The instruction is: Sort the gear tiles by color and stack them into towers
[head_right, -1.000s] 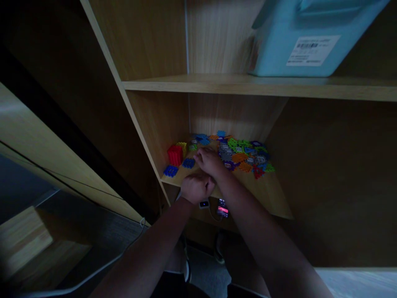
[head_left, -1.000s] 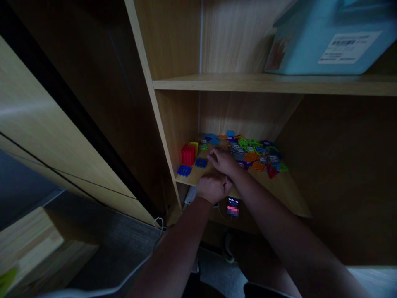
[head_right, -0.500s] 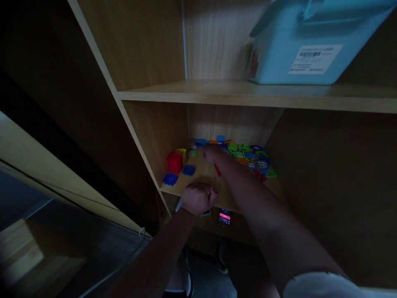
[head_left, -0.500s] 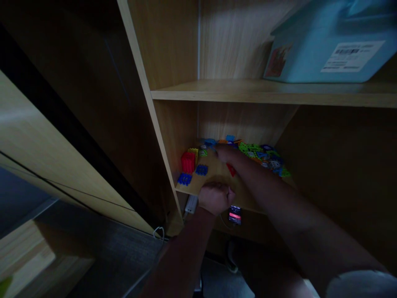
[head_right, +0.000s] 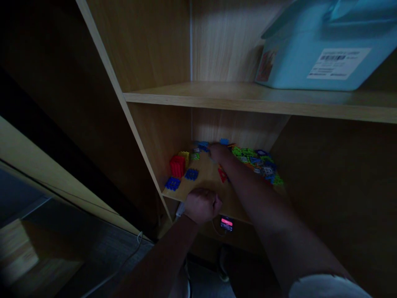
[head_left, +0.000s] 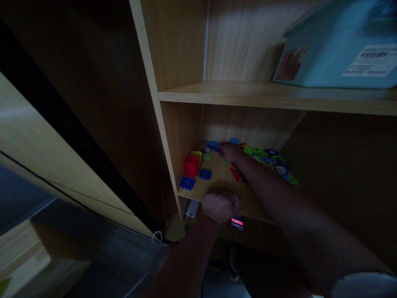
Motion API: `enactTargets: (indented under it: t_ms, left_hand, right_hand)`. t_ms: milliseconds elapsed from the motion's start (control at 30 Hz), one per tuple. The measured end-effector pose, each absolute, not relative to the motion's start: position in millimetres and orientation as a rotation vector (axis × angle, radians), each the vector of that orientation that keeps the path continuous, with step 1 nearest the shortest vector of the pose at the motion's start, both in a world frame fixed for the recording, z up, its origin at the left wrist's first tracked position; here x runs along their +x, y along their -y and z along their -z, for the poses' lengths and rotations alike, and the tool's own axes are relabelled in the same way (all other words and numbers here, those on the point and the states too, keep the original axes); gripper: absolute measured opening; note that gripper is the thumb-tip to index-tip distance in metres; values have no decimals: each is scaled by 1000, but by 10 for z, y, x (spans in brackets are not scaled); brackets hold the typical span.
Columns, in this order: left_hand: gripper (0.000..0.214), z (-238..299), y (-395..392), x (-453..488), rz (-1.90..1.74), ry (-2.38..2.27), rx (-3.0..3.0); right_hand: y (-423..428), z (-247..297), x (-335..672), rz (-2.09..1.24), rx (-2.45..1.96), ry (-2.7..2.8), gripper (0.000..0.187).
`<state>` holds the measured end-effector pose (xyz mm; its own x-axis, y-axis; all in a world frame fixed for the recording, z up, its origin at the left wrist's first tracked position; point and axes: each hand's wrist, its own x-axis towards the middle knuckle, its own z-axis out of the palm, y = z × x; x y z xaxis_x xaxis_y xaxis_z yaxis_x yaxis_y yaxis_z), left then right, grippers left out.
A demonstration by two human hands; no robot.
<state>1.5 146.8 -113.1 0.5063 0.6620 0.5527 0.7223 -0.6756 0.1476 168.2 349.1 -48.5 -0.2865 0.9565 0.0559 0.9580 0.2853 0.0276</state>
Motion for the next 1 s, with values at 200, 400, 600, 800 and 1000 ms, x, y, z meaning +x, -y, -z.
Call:
enactTargets:
  t_ms: [200,400,600,800,1000]
  left_hand:
    - [26,1129,-1462,15,879,1234,-2647]
    - [25,1126,-1467,13,856,1234,-2671]
    - [25,1110,-1457,11,870,1242,-2662]
    - [22,1125,-1468,21,882,1246,-2651]
    - [23,1119,-1468,20,897,1228,-2642]
  right_hand:
    - [-3539,578,1505,184,-1872,2464,46]
    - [-3556,573,1495,195,-1923,2421,46]
    - [-3556,504,1518,129,-1974,2449,40]
    - [-3569,444,1569,66,-1970,2492,32]
    - [-3568,460,1620,42,-1986,2430,40]
